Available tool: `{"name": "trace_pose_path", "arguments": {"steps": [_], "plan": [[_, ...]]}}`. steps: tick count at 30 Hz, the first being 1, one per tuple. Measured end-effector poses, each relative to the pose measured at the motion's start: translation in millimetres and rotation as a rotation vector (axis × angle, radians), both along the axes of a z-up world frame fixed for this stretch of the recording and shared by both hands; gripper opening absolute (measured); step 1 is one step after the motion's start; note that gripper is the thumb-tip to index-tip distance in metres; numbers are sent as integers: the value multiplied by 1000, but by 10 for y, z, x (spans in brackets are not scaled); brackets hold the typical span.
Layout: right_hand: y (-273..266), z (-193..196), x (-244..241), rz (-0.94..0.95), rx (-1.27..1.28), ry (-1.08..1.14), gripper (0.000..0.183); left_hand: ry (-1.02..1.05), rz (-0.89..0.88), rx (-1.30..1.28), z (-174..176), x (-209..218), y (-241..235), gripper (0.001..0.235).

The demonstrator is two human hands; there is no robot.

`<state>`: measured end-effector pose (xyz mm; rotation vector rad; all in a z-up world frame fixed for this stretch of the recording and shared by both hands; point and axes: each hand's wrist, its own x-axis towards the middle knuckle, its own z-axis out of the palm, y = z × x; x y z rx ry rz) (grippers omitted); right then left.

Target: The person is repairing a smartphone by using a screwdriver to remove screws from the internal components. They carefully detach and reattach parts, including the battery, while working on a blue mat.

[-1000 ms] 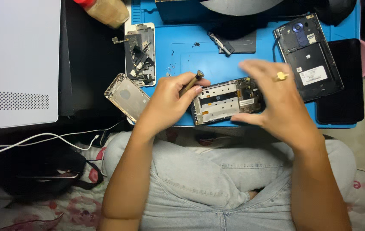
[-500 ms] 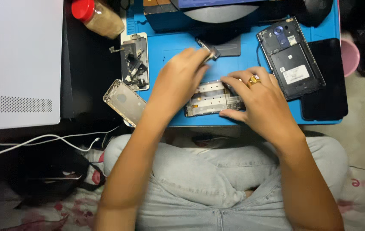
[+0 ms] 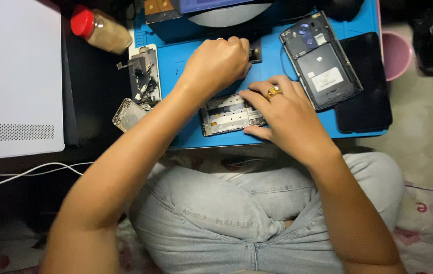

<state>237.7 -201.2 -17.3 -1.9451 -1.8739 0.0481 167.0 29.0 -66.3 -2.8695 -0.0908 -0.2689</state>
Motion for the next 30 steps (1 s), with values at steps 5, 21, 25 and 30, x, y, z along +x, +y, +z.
{"name": "trace_pose_path", "arguments": {"steps": [5, 21, 25, 30], "plan": [[-19, -15, 11, -2, 6, 7, 74, -47, -150, 173, 68, 61, -90, 11], [-18, 149, 70, -347, 394, 723, 26, -97, 51, -264, 651, -262, -293, 15], [5, 109, 48, -367, 381, 819, 53, -250, 34, -578, 829, -392, -399, 15], [10, 120, -14, -339, 55, 1258, 18, -465, 216, -1164, 974, -586, -672, 33]]}}
